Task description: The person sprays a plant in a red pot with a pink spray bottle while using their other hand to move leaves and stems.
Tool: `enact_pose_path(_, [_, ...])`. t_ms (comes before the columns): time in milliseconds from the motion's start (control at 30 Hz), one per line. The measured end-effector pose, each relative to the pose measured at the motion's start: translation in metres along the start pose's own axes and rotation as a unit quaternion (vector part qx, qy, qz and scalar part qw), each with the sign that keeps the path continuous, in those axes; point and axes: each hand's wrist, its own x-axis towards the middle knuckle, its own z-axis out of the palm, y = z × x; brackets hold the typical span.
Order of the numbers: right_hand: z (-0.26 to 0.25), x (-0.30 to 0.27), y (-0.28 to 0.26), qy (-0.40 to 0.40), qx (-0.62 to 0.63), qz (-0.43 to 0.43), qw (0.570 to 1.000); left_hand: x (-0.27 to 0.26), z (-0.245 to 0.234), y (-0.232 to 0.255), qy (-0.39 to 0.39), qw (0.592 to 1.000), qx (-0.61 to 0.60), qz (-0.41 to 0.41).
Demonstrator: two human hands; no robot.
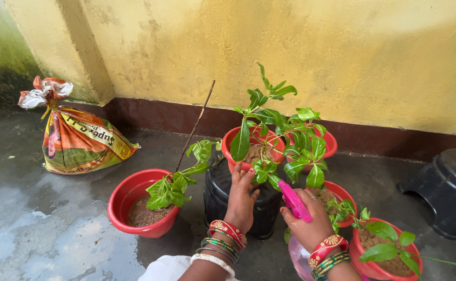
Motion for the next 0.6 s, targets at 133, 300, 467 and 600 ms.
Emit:
enact_pose_path(133, [-0.002, -0.001, -0.005, 0.009, 0.011, -0.014, 1.000, 0.001, 0.002, -0.001, 0.038, 0.998, 0.032, -0.026])
enact_pose_path(300, [-0.003, -0.001, -0.008, 0.017, -0.009, -0.037, 0.999, 0.005, 0.003, -0.009, 0.071, 0.969, 0.205, 0.115])
enact_pose_path(467, [-0.003, 0.000, -0.006, 0.011, -0.020, -0.036, 0.999, 0.007, -0.001, -0.013, 0.059, 0.941, 0.299, 0.145])
enact_pose_path(600, [-0.004, -0.001, -0.005, -0.003, -0.015, -0.018, 1.000, 0.011, -0.004, -0.018, 0.050, 0.964, 0.244, 0.089])
